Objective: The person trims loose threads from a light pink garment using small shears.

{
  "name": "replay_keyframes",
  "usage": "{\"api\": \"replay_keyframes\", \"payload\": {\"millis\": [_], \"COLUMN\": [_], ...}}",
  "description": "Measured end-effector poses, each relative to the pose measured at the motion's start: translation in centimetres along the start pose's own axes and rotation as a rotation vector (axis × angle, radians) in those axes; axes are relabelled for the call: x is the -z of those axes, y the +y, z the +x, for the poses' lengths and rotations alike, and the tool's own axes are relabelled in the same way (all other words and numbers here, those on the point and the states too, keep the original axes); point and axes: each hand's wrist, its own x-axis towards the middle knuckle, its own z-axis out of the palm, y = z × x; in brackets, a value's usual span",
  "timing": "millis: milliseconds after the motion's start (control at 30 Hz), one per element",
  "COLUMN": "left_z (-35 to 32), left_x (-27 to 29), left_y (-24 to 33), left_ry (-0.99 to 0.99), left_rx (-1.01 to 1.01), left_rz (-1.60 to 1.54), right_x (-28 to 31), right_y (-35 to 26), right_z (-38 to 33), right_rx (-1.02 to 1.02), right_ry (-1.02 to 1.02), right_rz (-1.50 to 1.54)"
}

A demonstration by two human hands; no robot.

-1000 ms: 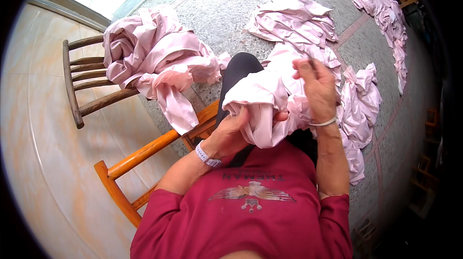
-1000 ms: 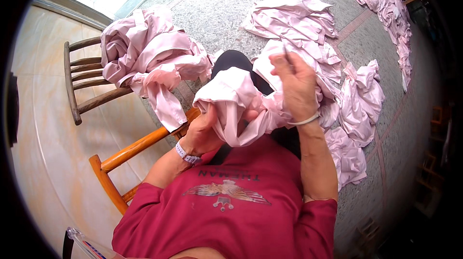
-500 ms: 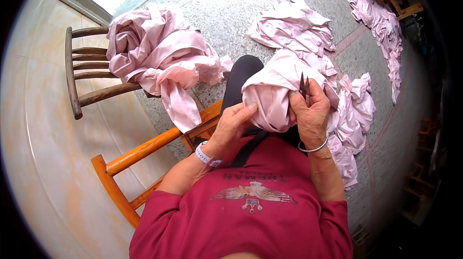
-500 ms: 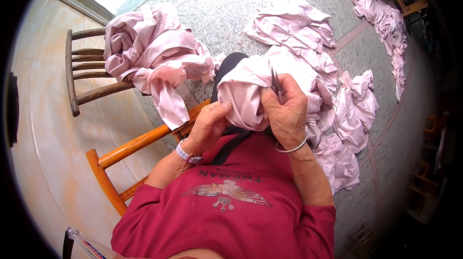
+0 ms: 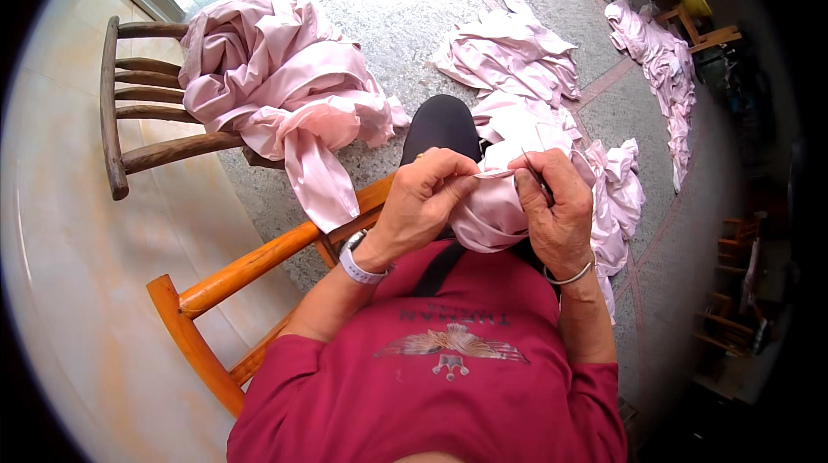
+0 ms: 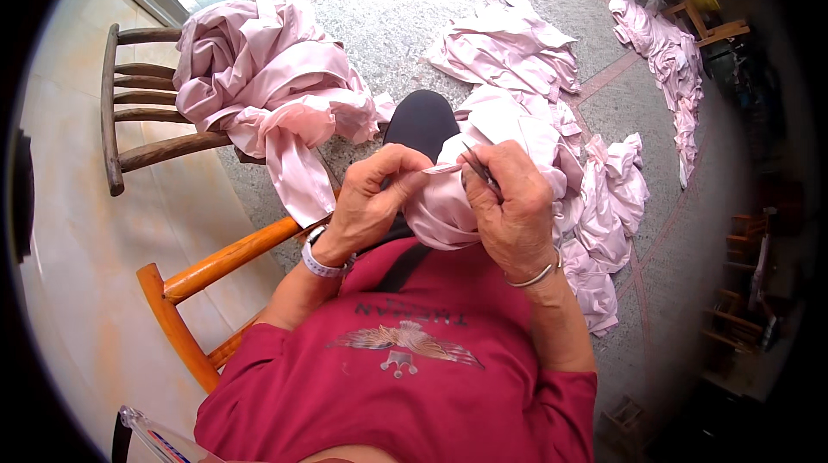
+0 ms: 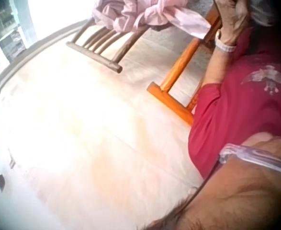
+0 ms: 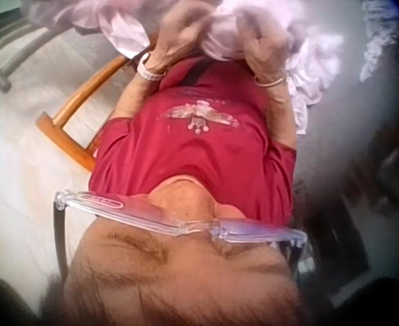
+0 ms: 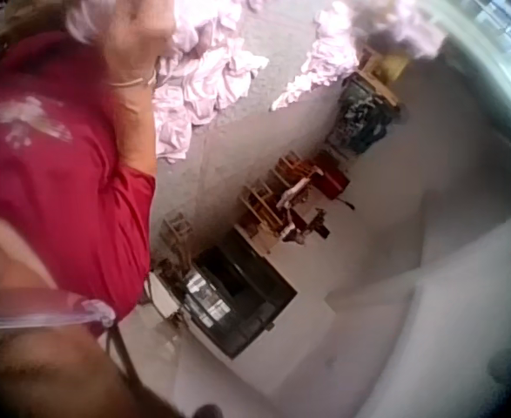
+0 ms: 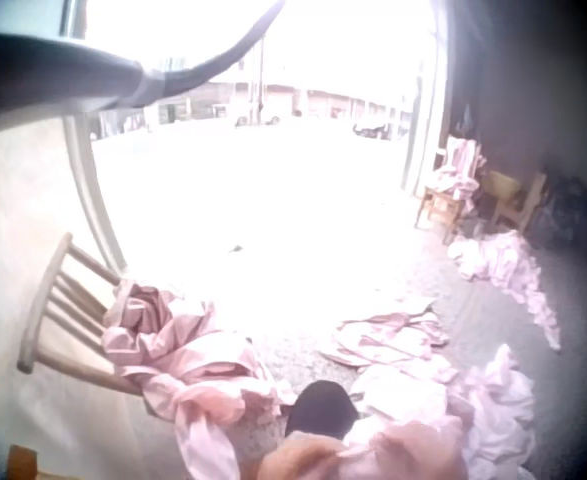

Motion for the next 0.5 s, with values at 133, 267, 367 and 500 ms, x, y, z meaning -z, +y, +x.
{"api": "replay_keyframes", "payload": {"millis": [133,267,367,500], "left_z": [0.0,0.1,-0.1,-0.1], "left_x": [1.7,2.6,2.0,1.6], "left_y": [1.0,0.9,0.4,0.2], "left_ry": [-0.327,-0.525,-0.456,-0.335], "left_rx": [0.242,0.328,0.332,0.374], "left_rz": [-0.529,-0.735,-0.745,-0.693], "right_x": [1.3,1.3,0.8,2.5], "right_y": [-1.2,-0.8,-0.8,-4.3], "right_z": [-0.1,-0.1,-0.3,-0.6], "right_rx": [-0.490,-0.644,-0.556,-0.471], "right_ry": [-0.207,-0.196,-0.048,0.031], "right_rz": [0.387,0.608,0.347,0.237]}}
